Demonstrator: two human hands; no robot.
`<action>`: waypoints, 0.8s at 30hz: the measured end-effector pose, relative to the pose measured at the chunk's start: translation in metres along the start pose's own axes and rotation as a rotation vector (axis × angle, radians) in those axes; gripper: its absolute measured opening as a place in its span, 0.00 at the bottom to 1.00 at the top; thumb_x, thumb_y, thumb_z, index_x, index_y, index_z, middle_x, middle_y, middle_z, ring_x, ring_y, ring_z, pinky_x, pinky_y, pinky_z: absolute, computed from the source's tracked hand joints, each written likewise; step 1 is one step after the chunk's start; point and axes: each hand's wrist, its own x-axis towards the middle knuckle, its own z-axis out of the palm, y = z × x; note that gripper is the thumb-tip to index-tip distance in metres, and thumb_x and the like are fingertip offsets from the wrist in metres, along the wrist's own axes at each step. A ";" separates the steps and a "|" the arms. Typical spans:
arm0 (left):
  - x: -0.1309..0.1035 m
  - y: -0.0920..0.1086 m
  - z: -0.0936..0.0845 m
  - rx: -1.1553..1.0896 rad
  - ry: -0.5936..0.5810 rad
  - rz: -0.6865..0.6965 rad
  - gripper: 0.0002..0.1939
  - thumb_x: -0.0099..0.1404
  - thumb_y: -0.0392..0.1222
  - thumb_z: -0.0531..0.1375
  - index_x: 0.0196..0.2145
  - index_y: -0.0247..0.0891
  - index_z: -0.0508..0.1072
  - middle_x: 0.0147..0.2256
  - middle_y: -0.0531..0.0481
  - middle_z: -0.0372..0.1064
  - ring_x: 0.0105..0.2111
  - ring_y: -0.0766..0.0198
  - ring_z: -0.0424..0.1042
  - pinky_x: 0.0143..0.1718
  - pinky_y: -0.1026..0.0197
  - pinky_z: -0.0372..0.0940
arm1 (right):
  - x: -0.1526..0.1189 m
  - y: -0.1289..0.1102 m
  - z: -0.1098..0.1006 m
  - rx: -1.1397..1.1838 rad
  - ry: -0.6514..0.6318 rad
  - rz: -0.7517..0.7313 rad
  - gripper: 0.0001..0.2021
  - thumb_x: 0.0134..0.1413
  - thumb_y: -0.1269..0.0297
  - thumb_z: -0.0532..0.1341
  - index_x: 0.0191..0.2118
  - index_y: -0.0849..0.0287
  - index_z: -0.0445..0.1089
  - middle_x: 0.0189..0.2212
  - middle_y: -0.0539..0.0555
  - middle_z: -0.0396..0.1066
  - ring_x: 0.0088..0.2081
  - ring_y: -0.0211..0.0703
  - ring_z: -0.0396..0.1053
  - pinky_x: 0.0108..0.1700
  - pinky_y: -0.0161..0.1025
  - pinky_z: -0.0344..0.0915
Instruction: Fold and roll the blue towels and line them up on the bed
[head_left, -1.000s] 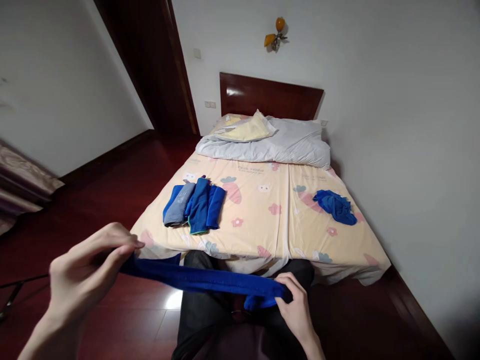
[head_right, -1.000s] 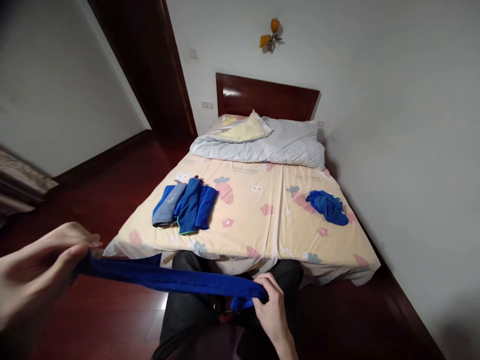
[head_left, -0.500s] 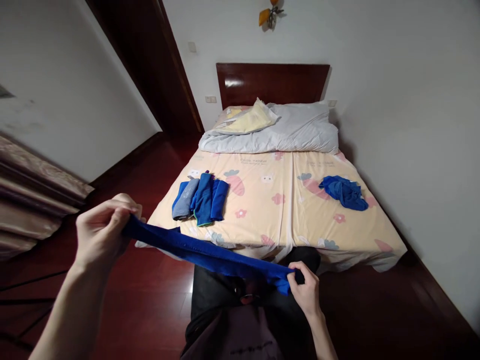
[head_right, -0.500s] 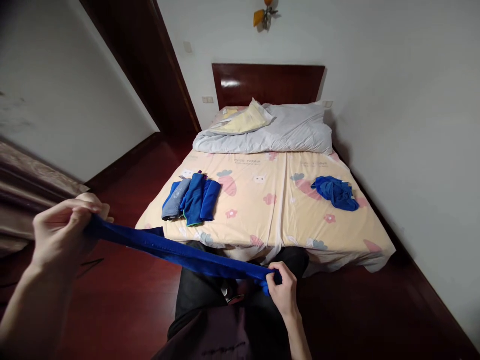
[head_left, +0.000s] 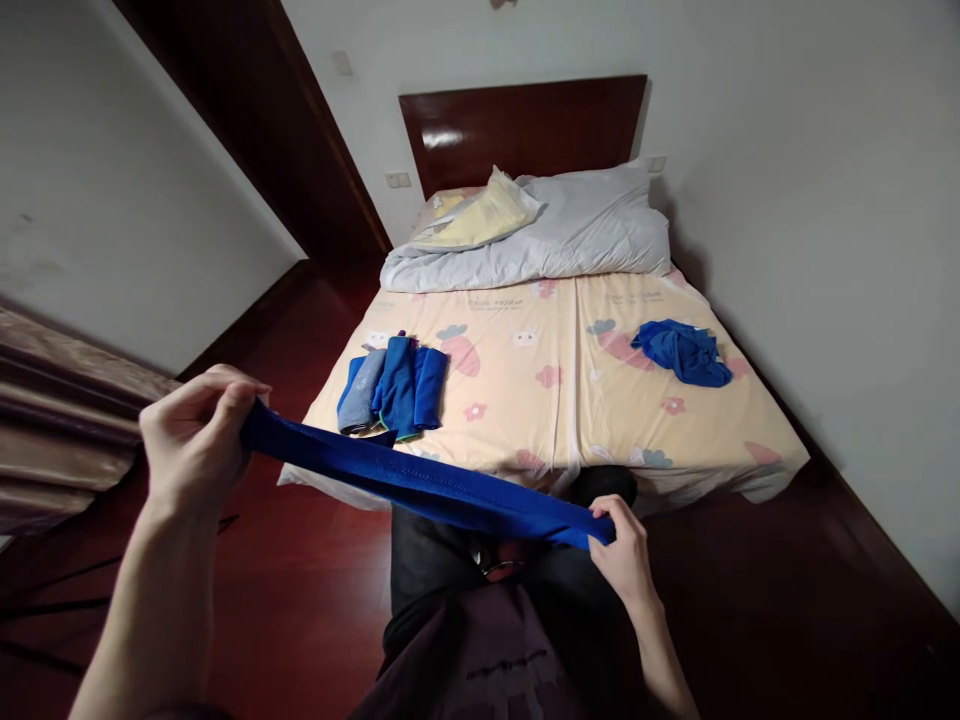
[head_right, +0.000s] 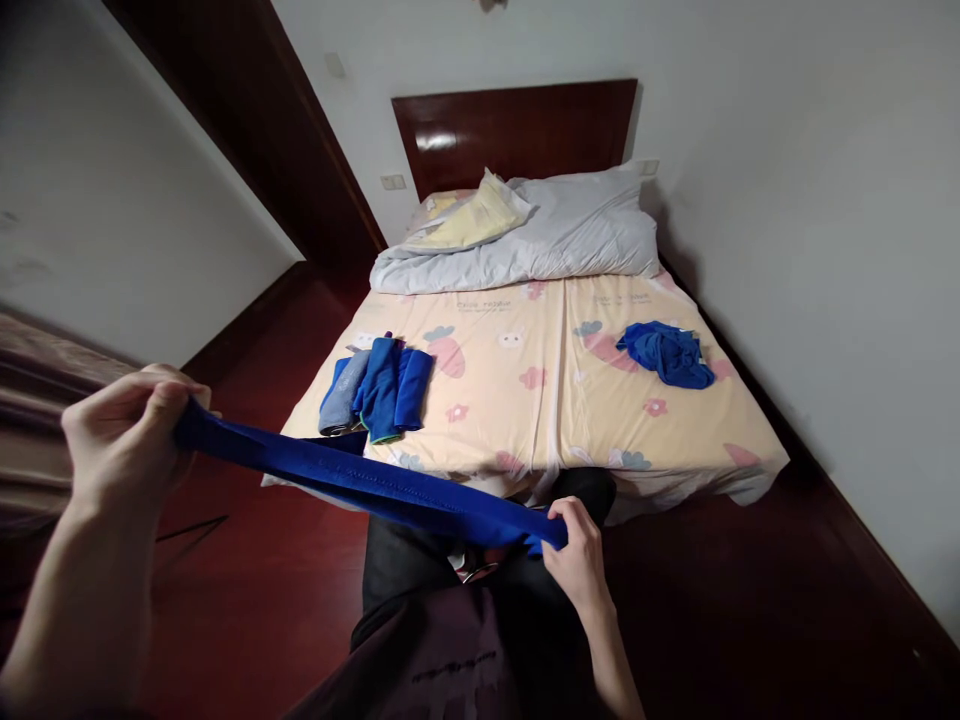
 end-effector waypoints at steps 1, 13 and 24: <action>0.000 -0.001 -0.001 -0.031 0.000 -0.009 0.27 0.58 0.63 0.68 0.28 0.32 0.71 0.25 0.53 0.64 0.22 0.70 0.62 0.21 0.63 0.60 | -0.001 0.007 -0.004 -0.038 0.032 0.011 0.11 0.46 0.77 0.56 0.35 0.55 0.64 0.33 0.53 0.70 0.37 0.45 0.70 0.43 0.40 0.68; -0.027 -0.042 -0.039 0.089 0.174 0.063 0.28 0.57 0.65 0.67 0.27 0.31 0.74 0.23 0.52 0.66 0.22 0.67 0.64 0.23 0.62 0.58 | -0.003 0.076 -0.041 -0.460 0.208 0.126 0.08 0.51 0.70 0.53 0.33 0.55 0.69 0.30 0.53 0.75 0.32 0.46 0.73 0.39 0.39 0.67; -0.073 -0.119 -0.098 0.246 0.455 0.087 0.32 0.56 0.72 0.62 0.23 0.35 0.70 0.23 0.52 0.65 0.25 0.66 0.65 0.26 0.62 0.58 | 0.051 0.058 -0.088 -0.385 0.203 -0.014 0.13 0.64 0.58 0.60 0.44 0.60 0.77 0.41 0.59 0.81 0.39 0.49 0.80 0.46 0.42 0.75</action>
